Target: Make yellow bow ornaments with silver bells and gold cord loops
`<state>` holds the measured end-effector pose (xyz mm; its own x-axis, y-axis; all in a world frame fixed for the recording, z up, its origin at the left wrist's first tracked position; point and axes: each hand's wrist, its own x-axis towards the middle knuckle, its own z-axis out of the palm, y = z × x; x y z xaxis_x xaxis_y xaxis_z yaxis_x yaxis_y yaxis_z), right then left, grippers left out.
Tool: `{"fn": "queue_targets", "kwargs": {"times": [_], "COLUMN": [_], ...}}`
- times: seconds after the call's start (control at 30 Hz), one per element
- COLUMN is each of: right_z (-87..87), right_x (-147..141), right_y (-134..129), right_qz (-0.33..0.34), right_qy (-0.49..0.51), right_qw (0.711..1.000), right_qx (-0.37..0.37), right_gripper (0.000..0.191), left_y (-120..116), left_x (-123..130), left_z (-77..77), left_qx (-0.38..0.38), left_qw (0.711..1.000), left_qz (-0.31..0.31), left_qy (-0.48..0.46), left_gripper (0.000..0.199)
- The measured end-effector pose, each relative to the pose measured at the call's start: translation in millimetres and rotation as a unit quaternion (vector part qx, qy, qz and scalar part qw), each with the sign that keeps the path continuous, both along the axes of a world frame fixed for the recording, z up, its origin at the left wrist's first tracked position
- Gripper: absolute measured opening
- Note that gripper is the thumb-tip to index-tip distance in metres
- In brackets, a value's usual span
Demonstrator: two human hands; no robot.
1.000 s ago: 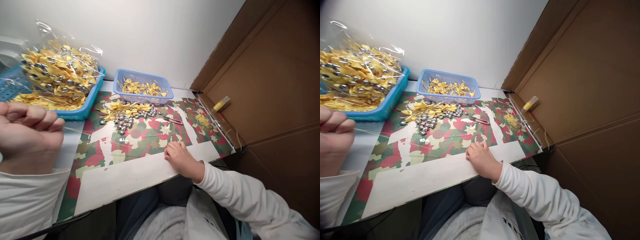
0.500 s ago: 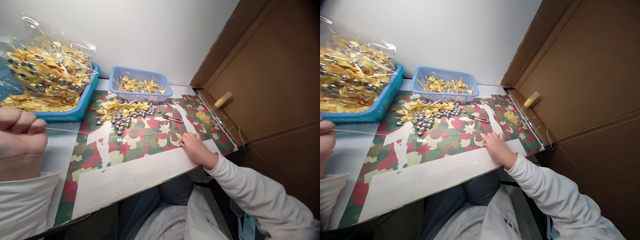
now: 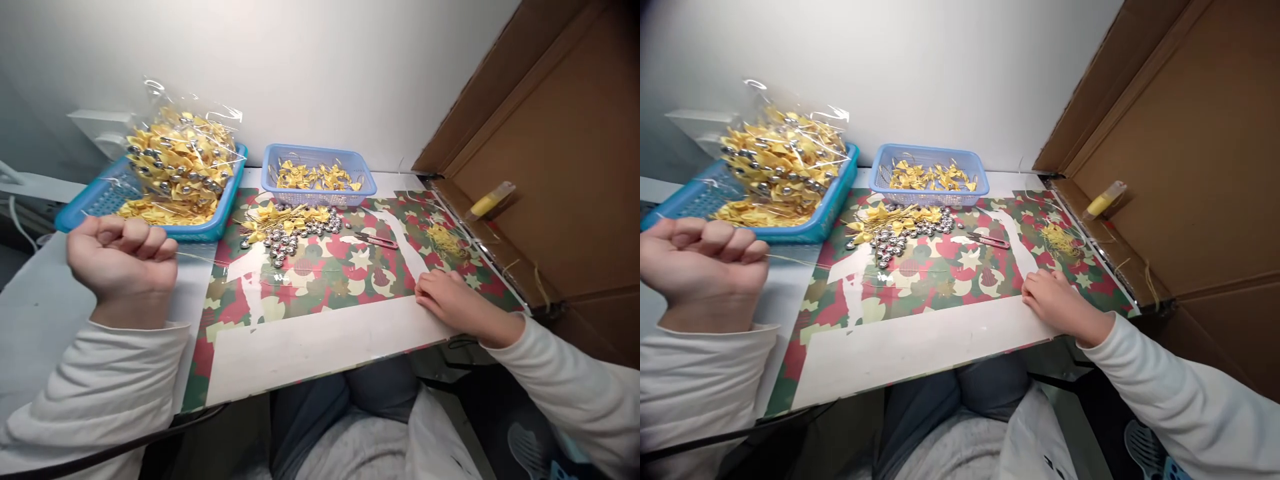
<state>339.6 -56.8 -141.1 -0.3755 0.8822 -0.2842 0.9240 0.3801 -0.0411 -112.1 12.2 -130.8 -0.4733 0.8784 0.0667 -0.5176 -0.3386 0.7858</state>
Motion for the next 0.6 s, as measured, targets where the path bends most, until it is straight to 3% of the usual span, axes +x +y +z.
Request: {"fn": "queue_targets", "kwargs": {"times": [0.1,0.2,0.3,0.4,0.5,0.53,0.6], "right_z": [18.4,33.0,36.6,34.3,37.5,40.6,48.4], "right_x": [-6,-29,-73,-131,-194,-214,-247], "right_y": [16,34,45,51,60,64,71], "right_qz": [0.022,0.057,0.113,0.184,0.218,0.213,0.191], "right_qy": [0.043,0.099,0.162,0.242,0.376,0.438,0.52], "right_qw": [0.999,0.993,0.979,0.953,0.897,0.866,0.789], "right_qx": [-0.025,0.042,0.051,0.0,-0.081,-0.116,-0.266], "right_gripper": [0.018,0.021,0.023,0.038,0.047,0.045,0.026], "left_y": [-1,0,-2,-10,-18,-21,-24], "left_x": [0,-2,-2,1,13,17,24], "left_z": [0.2,0.2,2.8,13.9,40.2,52.1,77.3], "left_qx": [0.008,0.013,0.028,0.055,0.073,0.076,0.086], "left_qw": [1.0,0.999,0.998,0.994,0.988,0.986,0.979], "left_qz": [-0.017,-0.029,-0.05,-0.085,-0.132,-0.151,-0.184], "left_qy": [0.007,-0.005,-0.024,-0.03,-0.012,-0.001,0.02], "left_gripper": [0.04,0.04,0.04,0.041,0.042,0.043,0.045]}}
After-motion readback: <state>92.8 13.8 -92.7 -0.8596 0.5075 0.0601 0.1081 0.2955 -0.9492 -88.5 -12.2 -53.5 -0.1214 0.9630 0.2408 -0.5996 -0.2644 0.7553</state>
